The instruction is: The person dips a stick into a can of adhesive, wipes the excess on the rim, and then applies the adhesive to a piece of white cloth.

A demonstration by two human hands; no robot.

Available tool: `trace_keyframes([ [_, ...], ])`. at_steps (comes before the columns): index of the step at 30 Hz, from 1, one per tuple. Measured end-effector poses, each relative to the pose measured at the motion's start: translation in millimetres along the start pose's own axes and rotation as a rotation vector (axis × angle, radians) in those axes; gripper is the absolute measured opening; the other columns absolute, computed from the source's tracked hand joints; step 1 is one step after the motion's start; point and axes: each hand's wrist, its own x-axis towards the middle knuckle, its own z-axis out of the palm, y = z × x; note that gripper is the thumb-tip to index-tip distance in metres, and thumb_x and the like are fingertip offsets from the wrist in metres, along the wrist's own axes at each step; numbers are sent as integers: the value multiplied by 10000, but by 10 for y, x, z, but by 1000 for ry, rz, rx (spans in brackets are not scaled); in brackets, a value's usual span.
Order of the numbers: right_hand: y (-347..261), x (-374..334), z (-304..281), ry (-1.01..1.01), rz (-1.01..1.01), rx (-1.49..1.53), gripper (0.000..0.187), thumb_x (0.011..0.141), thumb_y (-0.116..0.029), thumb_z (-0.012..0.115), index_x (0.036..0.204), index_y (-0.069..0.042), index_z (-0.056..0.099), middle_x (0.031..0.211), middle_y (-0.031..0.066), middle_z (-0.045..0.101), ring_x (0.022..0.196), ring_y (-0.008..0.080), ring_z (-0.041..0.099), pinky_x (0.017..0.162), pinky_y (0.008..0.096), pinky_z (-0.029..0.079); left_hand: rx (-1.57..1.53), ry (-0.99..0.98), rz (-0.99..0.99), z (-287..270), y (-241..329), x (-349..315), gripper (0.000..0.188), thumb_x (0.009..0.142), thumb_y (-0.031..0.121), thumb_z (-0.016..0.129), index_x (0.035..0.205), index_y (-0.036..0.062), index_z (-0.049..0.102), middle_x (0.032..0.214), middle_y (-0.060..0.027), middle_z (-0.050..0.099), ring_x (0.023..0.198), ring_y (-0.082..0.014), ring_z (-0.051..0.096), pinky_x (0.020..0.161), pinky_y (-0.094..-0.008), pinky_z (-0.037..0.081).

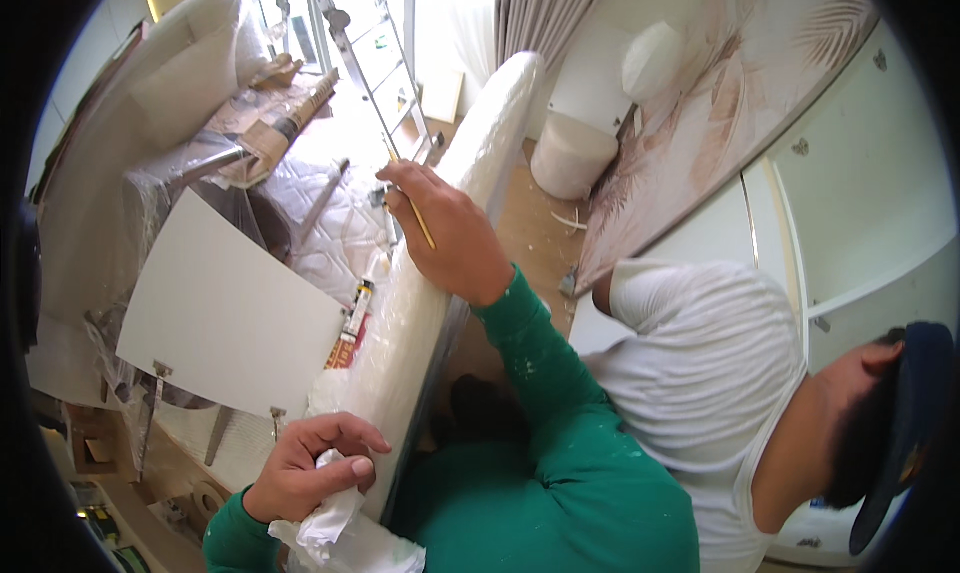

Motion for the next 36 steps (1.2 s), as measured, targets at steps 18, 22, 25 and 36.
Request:
trace_keyframes([
  [18, 2873, 2436, -1567, 158, 184, -606, 587, 844, -405, 767, 1316, -79, 644, 1288, 196, 674, 1141, 350, 680, 1034, 426, 493, -59, 76, -168, -276, 826, 1484, 328, 961, 209, 700, 1219, 10, 663, 863, -8, 637, 814, -87, 569, 759, -228, 419],
  [22, 3090, 2558, -1711, -111, 258, -458, 679, 796, -400, 822, 1363, -85, 621, 1372, 163, 631, 1204, 325, 643, 1053, 395, 485, -113, 12, -221, -346, 839, 1594, 354, 954, 205, 715, 1242, 8, 658, 889, -12, 650, 820, -85, 564, 743, -237, 424],
  [25, 3161, 2567, -1672, -207, 265, -403, 655, 794, -374, 836, 1346, -90, 630, 1339, 141, 646, 1147, 299, 655, 1009, 389, 505, 12, -11, -237, -371, 995, 1692, 370, 945, 201, 728, 1248, 2, 654, 880, -20, 658, 811, -88, 569, 746, -246, 434],
  [36, 2893, 2403, -1668, -159, 70, -559, 460, 833, -362, 700, 1224, -123, 673, 1029, 162, 740, 931, 327, 728, 899, 407, 549, 300, 7, -9, -475, 1620, 2843, 340, 956, 179, 708, 1236, -2, 644, 901, -31, 649, 852, -92, 567, 780, -247, 443],
])
